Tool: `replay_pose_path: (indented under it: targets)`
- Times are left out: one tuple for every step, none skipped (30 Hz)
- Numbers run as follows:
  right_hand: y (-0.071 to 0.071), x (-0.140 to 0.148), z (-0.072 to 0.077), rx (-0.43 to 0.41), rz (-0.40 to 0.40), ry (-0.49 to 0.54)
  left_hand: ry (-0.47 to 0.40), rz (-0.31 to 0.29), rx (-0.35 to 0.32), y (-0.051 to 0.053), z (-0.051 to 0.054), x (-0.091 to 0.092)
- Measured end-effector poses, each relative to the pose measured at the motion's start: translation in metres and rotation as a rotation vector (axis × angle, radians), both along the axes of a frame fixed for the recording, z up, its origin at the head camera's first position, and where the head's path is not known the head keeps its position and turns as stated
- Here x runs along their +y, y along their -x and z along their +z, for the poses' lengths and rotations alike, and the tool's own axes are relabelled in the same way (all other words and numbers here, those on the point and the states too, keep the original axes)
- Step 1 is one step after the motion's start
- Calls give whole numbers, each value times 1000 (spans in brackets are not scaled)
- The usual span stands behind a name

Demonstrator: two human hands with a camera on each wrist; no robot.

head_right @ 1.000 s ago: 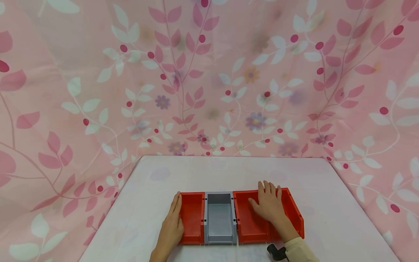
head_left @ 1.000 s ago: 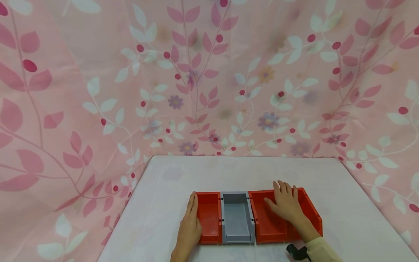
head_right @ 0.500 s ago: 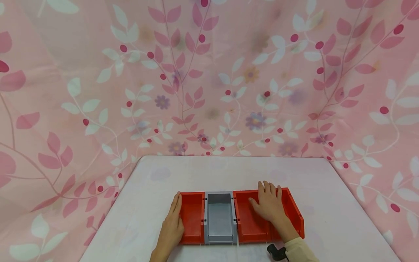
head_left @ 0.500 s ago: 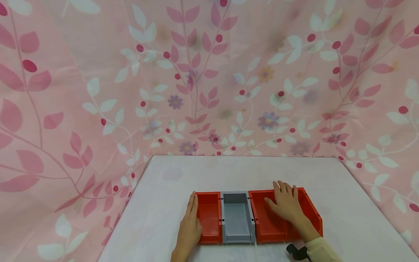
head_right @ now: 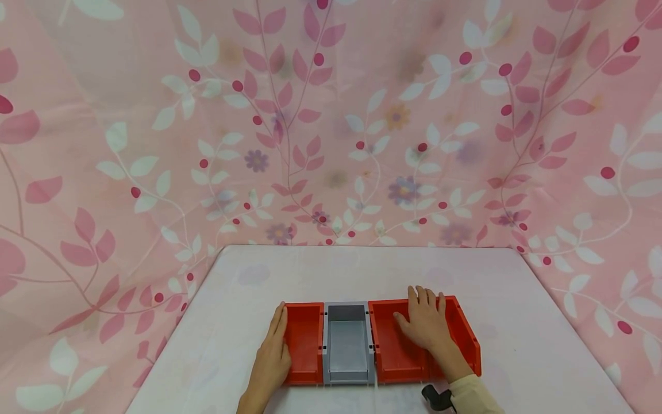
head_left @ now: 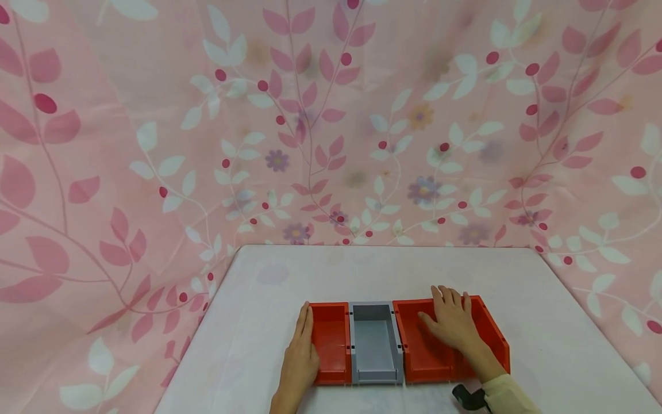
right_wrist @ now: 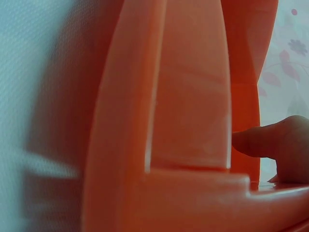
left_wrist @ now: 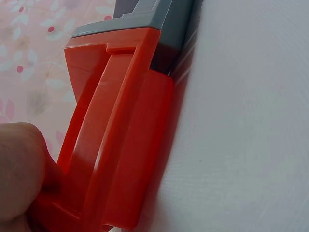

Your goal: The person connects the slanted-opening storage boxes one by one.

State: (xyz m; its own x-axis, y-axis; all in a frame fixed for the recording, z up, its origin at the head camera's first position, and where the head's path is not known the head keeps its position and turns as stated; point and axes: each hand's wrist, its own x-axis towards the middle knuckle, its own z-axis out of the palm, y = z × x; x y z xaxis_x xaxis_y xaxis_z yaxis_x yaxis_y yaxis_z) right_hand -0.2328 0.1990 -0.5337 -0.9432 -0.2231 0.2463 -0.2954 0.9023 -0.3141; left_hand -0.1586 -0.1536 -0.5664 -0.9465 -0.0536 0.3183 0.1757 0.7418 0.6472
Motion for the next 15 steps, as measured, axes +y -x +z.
replay_pose_path:
  targets:
    - [0,0,0,0,-1,0,0,1,-1,0,0,0]
    - [0,0,-1,0,-1,-1,1,2,-2,0,0,0]
    - [0,-1,-1,1,-2,0,2,3,-2,1,0,-1]
    - [1,-1,-1,2,-3,0,2,4,-2,1,0,-1]
    - [1,-1,-2,4,-4,0,1,3,-1,1,0,-1]
    - [1,-1,-3,4,-3,3,1,3,-1,1,0,-2]
    - [2,-1,-4,4,-1,7,1,2,0,0,1,-2]
    - [3,-2,-5,3,1,12,2,4,2,0,1,-3]
    - [4,-2,-6,0,4,18,1,4,3,0,0,-3]
    - [4,-2,-7,-3,6,22,1,4,3,-1,0,-4]
    - [5,-3,-8,-7,8,28,2,3,5,-1,0,-4]
    - [6,-3,-9,-11,8,34,3,2,3,-1,0,-5]
    - [6,-3,-10,-14,7,37,3,1,4,-1,0,-5]
    - [6,-3,-11,-15,5,39,4,1,2,-1,0,-5]
    - [6,-3,-11,-15,3,41,4,-2,0,-1,0,-6]
